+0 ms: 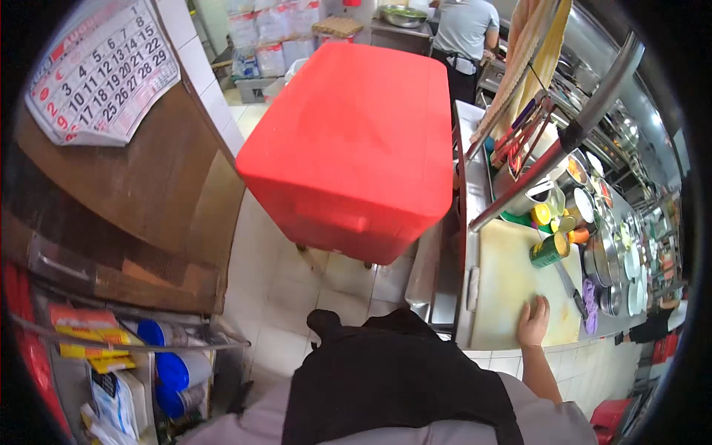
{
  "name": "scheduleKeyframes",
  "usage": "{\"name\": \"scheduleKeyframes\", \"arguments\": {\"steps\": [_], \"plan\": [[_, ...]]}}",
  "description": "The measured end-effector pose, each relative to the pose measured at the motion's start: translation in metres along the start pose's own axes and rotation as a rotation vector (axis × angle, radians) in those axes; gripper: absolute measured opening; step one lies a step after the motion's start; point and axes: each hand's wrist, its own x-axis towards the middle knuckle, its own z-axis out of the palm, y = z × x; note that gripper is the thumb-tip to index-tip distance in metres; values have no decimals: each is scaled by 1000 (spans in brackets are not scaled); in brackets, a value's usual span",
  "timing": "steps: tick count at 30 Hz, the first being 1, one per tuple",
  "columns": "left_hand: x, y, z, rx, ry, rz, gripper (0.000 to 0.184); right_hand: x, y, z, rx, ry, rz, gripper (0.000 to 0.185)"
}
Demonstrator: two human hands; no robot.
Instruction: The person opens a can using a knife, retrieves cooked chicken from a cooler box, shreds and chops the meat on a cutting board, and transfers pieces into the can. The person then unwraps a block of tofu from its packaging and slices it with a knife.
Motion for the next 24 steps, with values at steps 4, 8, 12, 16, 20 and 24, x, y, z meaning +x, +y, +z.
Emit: {"name": "scheduleKeyframes", "arguments": {"steps": [4,8,12,16,20,24], "plan": [[1,3,-27,-167,35,-17,39,-8,-8,-2,-31,2,46,37],[3,20,-27,-272,30,60,38,-9,-6,1,-55,3,62,35],[2,36,-22,-320,-5,139,37,-8,-12,-1,-59,-9,115,33],[3,42,-22,-342,-21,169,36,-8,-7,2,-60,-4,128,33],[3,28,-29,-368,-12,135,36,-8,-13,2,-27,-14,189,34],[5,13,-35,-392,3,88,35,-7,-13,-1,-42,-38,176,34]]}}
